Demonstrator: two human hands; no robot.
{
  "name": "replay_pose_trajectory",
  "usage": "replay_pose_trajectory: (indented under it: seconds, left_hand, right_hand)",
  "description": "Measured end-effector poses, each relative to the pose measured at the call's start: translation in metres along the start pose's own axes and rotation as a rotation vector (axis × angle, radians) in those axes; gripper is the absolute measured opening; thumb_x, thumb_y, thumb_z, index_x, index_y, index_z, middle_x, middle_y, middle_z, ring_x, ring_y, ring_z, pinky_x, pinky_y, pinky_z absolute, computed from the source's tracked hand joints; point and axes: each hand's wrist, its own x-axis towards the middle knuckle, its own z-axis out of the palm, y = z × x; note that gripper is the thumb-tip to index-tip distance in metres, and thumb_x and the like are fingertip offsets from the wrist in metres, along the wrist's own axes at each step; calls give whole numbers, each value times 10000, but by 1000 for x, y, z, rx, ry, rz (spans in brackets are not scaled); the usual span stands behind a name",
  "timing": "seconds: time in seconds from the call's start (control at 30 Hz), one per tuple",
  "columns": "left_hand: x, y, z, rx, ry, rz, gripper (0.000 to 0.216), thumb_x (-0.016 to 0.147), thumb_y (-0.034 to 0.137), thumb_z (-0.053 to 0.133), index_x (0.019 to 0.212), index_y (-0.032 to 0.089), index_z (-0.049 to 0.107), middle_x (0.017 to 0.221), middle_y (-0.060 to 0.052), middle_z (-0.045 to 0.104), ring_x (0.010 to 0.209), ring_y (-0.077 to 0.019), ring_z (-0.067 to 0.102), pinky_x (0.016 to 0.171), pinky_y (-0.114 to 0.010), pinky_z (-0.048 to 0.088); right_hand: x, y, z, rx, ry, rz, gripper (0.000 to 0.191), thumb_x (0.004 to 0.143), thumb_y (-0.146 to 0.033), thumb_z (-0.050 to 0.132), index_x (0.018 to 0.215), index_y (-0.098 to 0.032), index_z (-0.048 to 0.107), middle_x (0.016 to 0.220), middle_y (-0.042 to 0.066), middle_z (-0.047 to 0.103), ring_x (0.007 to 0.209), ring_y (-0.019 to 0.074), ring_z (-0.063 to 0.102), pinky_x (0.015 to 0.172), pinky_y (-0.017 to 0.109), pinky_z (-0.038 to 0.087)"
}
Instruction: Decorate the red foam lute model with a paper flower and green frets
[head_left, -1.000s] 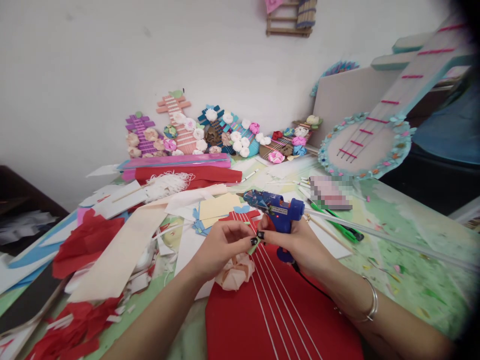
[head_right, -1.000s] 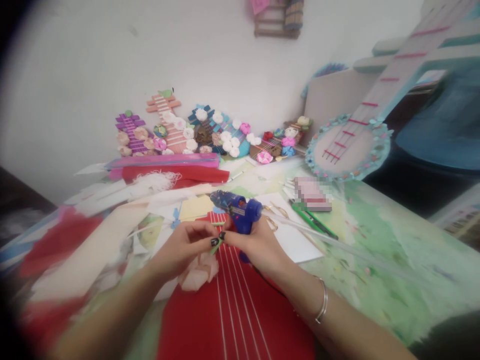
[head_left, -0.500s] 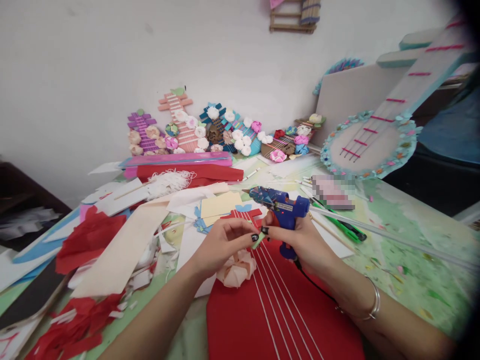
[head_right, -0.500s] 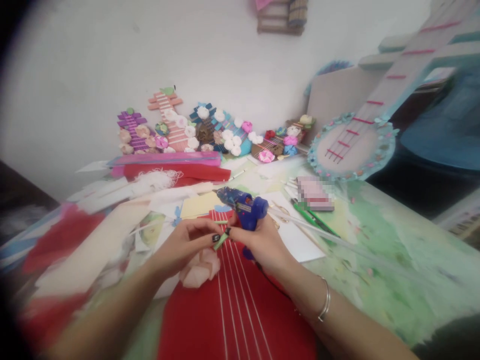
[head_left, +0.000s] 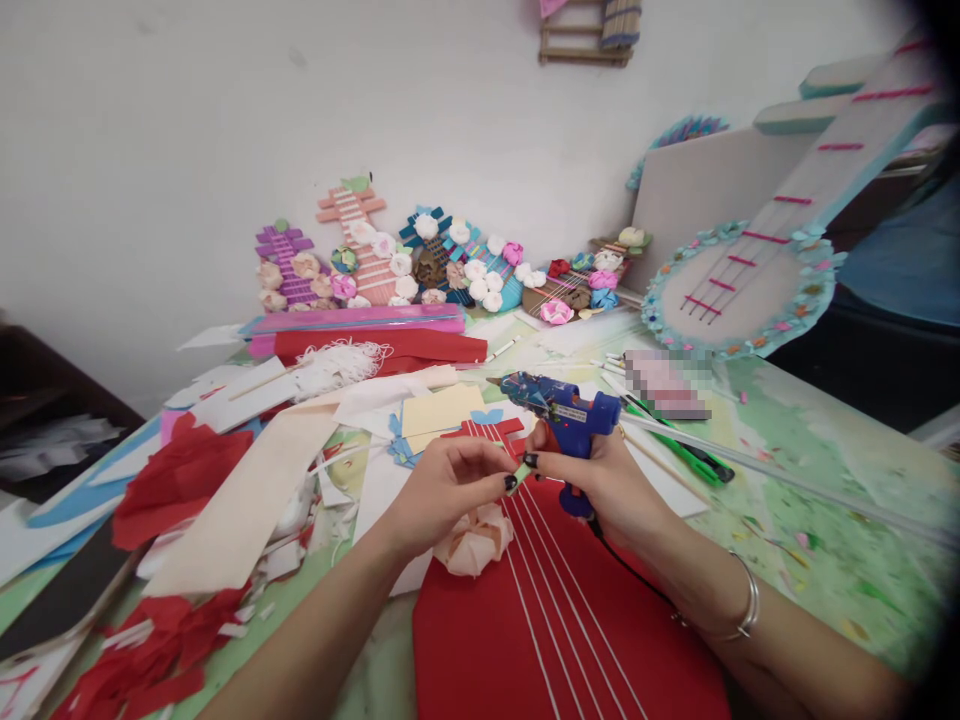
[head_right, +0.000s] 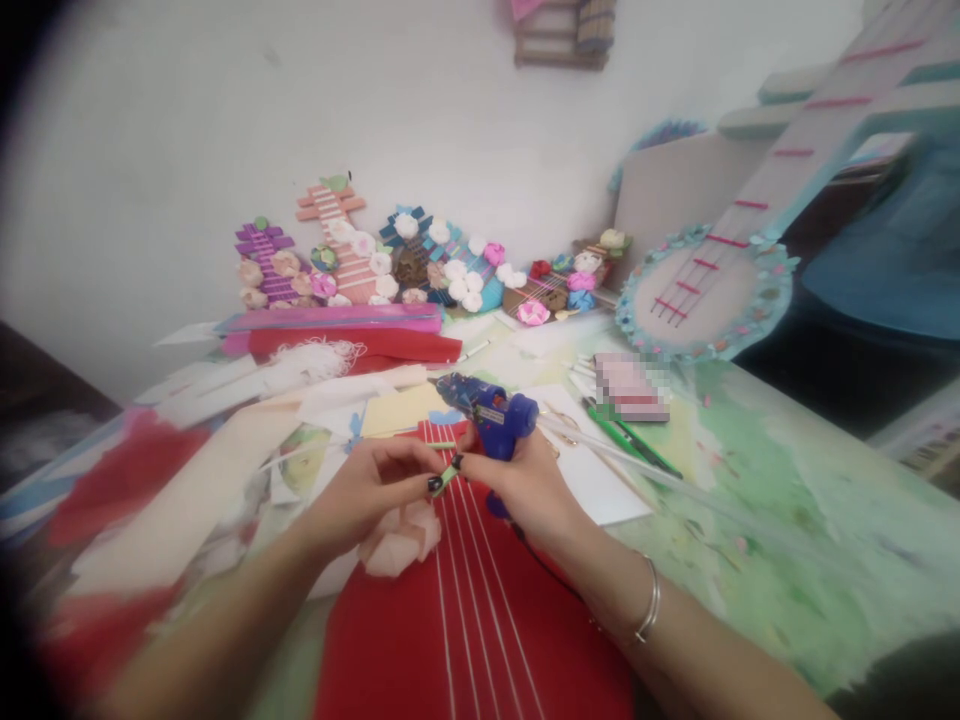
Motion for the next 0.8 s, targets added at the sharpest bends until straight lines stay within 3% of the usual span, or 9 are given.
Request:
replay_pose_trajectory:
  seconds: [0.4, 0.53, 0.63, 0.73, 0.8]
  left_hand:
    - [2, -2, -6, 3, -1, 15, 124, 672, 220, 724, 759, 133, 717, 715, -57, 693, 659, -134, 611, 639, -227, 475]
    - [2, -2, -7, -68, -18, -13, 118, 632, 183, 749, 734, 139, 709, 725, -45, 692, 662, -128, 616, 648, -223, 481]
    - [2, -3, -8, -103, -27, -20, 97, 645, 163, 737, 732, 134, 707, 708, -37, 685, 648, -110, 600, 646, -210, 469]
    - [3, -4, -9, -194, 23, -23, 101, 667, 150, 716, 765, 127, 710, 741, -43, 687, 679, -106, 593, 674, -212, 455]
    - [5, -3, -10, -319, 75, -35, 110, 671, 147, 706, 779, 123, 709, 736, -44, 682, 688, -107, 584, 686, -221, 447]
  right_hand:
    - [-1, 2, -2, -33, -27, -23, 196, 665, -287, 692, 799, -185, 591, 767, 10, 606, 703, 143, 563, 620, 258, 439]
    - [-2, 4, -2, -66, -52, -21, 208, 671, -321, 693, 789, -183, 592, 718, 9, 602, 648, 142, 557, 565, 255, 431]
    - [-2, 3, -2, -62, -65, -49, 192, 701, -333, 675, 789, -180, 600, 738, 12, 613, 677, 142, 566, 606, 260, 438]
    - [-1, 3, -3, -36, -43, -67, 201, 727, -346, 659, 829, -179, 612, 776, 20, 633, 735, 153, 592, 679, 274, 451]
    - [-2, 3, -6, -9, -3, -46, 240, 720, -366, 670, 863, -183, 610, 769, 20, 637, 717, 156, 600, 639, 266, 456]
